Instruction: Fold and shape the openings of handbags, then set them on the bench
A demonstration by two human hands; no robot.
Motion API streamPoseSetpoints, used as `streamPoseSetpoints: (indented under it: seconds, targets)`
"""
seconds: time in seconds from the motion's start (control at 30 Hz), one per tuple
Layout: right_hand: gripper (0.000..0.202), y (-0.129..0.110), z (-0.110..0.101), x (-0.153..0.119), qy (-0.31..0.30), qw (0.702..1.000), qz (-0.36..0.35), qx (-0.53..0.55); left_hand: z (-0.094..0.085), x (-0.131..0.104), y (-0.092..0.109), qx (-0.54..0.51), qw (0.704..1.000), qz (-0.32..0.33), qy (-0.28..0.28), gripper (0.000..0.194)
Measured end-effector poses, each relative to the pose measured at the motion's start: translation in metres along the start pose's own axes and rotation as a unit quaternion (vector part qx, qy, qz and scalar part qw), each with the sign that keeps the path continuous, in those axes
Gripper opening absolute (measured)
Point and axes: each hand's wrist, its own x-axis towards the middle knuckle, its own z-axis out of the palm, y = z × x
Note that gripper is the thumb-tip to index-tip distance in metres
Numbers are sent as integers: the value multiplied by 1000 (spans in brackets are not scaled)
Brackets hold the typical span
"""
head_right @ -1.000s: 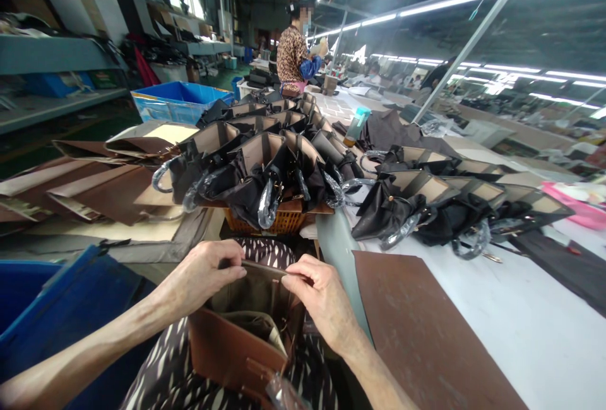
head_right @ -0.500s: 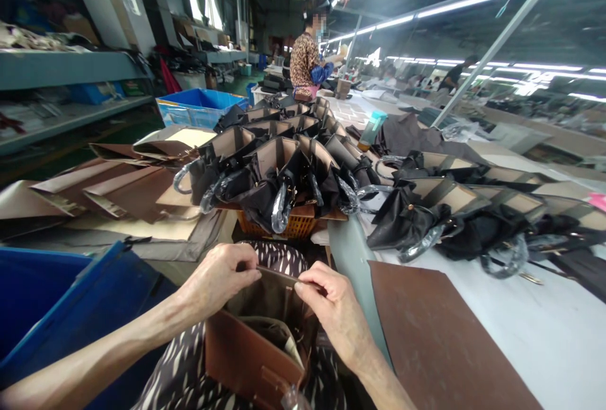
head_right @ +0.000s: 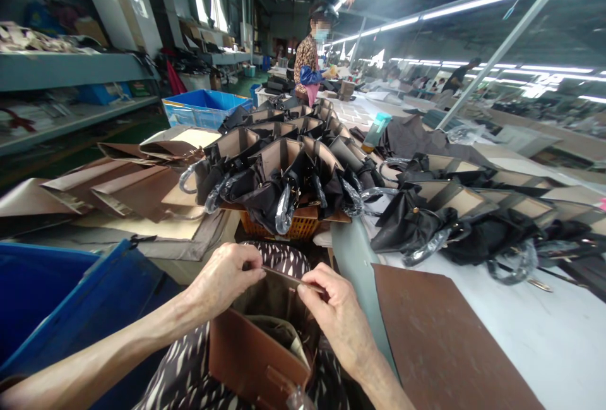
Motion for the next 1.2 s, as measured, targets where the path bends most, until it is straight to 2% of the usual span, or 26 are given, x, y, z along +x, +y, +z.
streamPoseSetpoints:
  seconds: [0.2, 0.27, 0.37, 0.5, 0.67, 0.8, 0.87, 0.97, 1.07, 1.13, 1.2]
  targets:
    - [17, -22, 2, 5, -27, 995, -44, -87, 2, -3, -2, -8, 1000, 7, 10, 13]
    - [21, -25, 5, 10, -36, 989, -31, -141, 2, -5, -3, -7, 1000, 10, 12, 13]
    - [18, -24, 9, 17, -42, 978, -5, -206, 2, -6, -3, -2, 1000, 9, 13, 12]
    - [20, -21, 9, 21, -60, 976, 13, -208, 2, -7, -4, -1, 1000, 1, 7, 13]
    - [18, -22, 10, 21, -48, 980, 17, -193, 2, -7, -7, -13, 1000, 7, 5, 14]
    - [21, -22, 12, 22, -49, 975, 25, -217, -5, -9, -5, -22, 999, 26, 1, 14]
    - [23, -23, 11, 21, -51, 974, 31, -220, -13, -13, -3, -40, 999, 24, -13, 25]
    - [27, -28, 4, 18, -47, 970, 41, -235, -27, -21, -5, -100, 994, -5, -40, 56]
    - [31, -38, -3, 14, -33, 956, 56, -285, -37, -29, -12, -232, 966, -26, -112, 79]
    - [32, -45, -6, 11, -16, 944, 55, -325, -39, -32, -17, -306, 937, -26, -169, 76]
    - [32, -51, -7, 9, -3, 933, 35, -358, -38, -30, -22, -334, 923, -9, -189, 67]
